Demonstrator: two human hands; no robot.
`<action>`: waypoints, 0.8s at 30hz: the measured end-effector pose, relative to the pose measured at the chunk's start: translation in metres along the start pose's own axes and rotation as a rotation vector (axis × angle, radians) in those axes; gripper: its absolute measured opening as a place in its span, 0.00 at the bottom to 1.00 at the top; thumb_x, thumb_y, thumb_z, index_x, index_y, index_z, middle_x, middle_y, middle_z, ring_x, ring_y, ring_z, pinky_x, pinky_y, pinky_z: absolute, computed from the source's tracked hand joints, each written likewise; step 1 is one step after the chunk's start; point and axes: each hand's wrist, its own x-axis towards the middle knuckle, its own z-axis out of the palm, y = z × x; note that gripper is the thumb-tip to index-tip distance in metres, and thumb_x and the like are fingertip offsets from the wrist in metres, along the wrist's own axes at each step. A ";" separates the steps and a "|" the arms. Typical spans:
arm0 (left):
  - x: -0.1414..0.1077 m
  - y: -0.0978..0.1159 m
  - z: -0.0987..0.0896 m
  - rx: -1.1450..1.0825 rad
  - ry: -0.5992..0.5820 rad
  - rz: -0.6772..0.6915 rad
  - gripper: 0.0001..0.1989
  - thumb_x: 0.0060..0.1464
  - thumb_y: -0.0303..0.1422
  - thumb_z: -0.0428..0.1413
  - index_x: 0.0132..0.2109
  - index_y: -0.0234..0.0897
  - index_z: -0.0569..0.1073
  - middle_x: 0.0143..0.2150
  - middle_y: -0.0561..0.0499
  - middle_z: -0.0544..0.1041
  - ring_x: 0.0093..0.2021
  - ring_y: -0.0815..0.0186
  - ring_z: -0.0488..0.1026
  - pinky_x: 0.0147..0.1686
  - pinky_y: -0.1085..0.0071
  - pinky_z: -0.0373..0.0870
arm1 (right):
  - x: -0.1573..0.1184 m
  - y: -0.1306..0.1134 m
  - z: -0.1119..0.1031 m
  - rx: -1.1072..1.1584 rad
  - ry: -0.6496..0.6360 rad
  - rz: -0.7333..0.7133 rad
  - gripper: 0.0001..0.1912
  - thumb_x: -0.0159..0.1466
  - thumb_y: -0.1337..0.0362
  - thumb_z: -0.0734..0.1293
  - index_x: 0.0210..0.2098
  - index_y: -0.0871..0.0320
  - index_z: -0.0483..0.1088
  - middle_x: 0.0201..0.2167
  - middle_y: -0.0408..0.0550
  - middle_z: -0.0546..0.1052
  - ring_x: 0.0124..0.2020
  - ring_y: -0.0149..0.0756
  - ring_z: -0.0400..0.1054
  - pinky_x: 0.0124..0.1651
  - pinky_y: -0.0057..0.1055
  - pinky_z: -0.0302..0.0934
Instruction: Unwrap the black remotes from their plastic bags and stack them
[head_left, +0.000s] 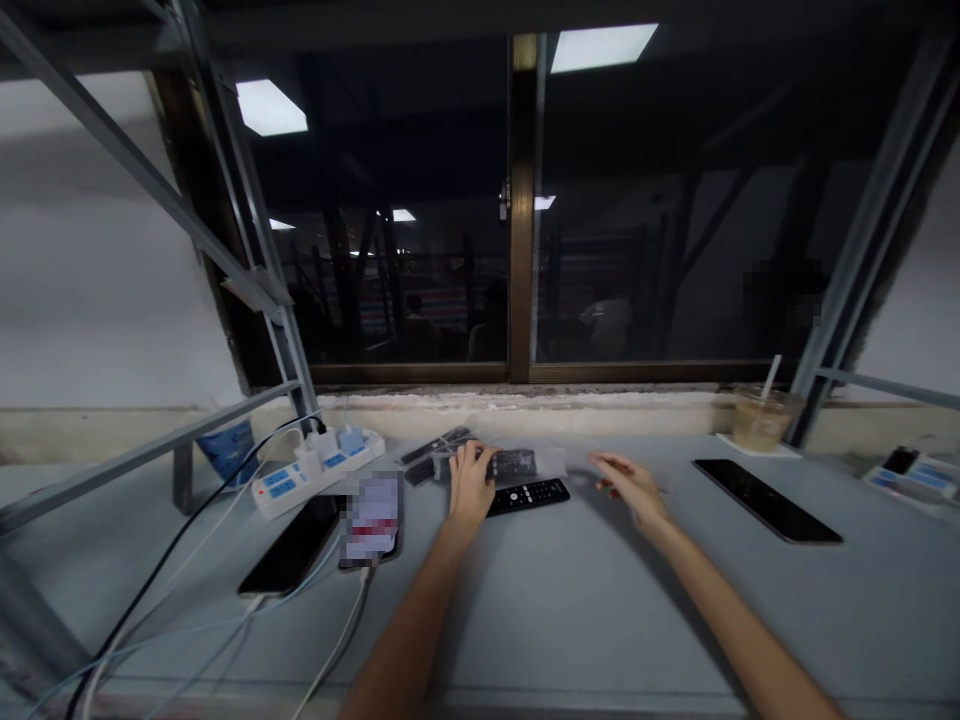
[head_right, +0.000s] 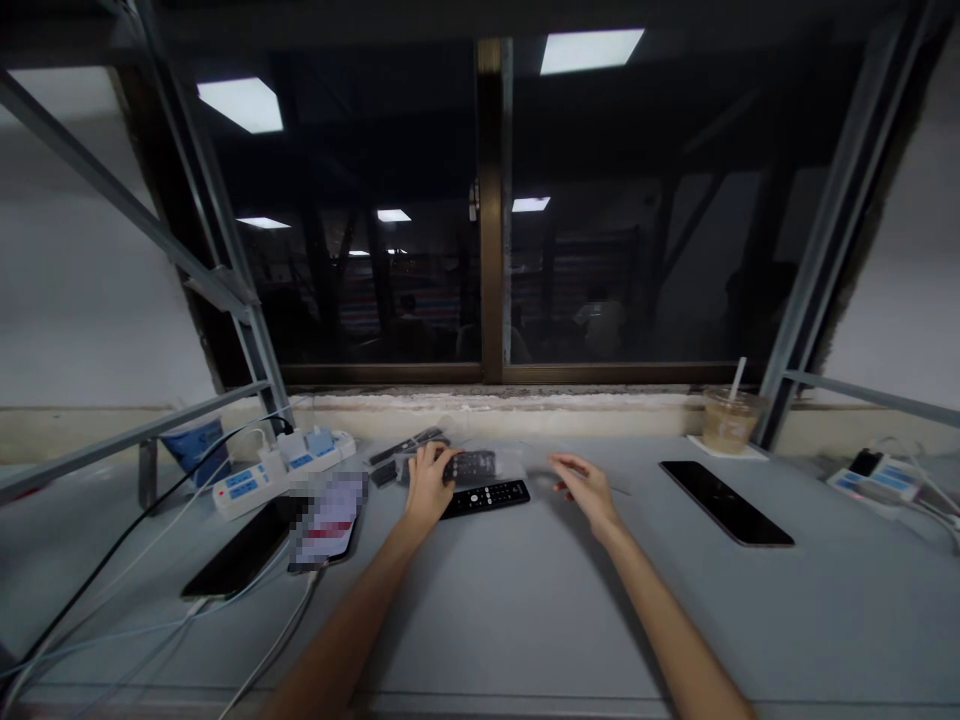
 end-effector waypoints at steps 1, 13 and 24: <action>0.000 0.001 -0.001 0.003 -0.014 0.038 0.27 0.44 0.17 0.49 0.50 0.45 0.68 0.48 0.49 0.66 0.50 0.60 0.60 0.49 0.64 0.57 | -0.001 0.000 0.001 -0.003 -0.030 -0.022 0.19 0.47 0.51 0.69 0.32 0.58 0.74 0.36 0.49 0.77 0.21 0.28 0.67 0.19 0.23 0.56; -0.001 0.005 -0.004 -0.009 -0.084 0.162 0.28 0.46 0.18 0.50 0.53 0.46 0.65 0.50 0.51 0.67 0.52 0.60 0.58 0.51 0.63 0.56 | -0.003 0.006 0.008 0.003 -0.147 -0.092 0.13 0.46 0.58 0.69 0.28 0.59 0.68 0.35 0.48 0.76 0.18 0.24 0.65 0.17 0.21 0.53; -0.001 0.007 -0.002 0.019 -0.116 0.213 0.28 0.48 0.20 0.50 0.55 0.47 0.64 0.50 0.52 0.68 0.52 0.60 0.58 0.52 0.62 0.53 | -0.007 0.004 0.010 -0.051 -0.267 -0.100 0.15 0.45 0.55 0.70 0.27 0.60 0.75 0.36 0.52 0.77 0.19 0.28 0.67 0.17 0.23 0.56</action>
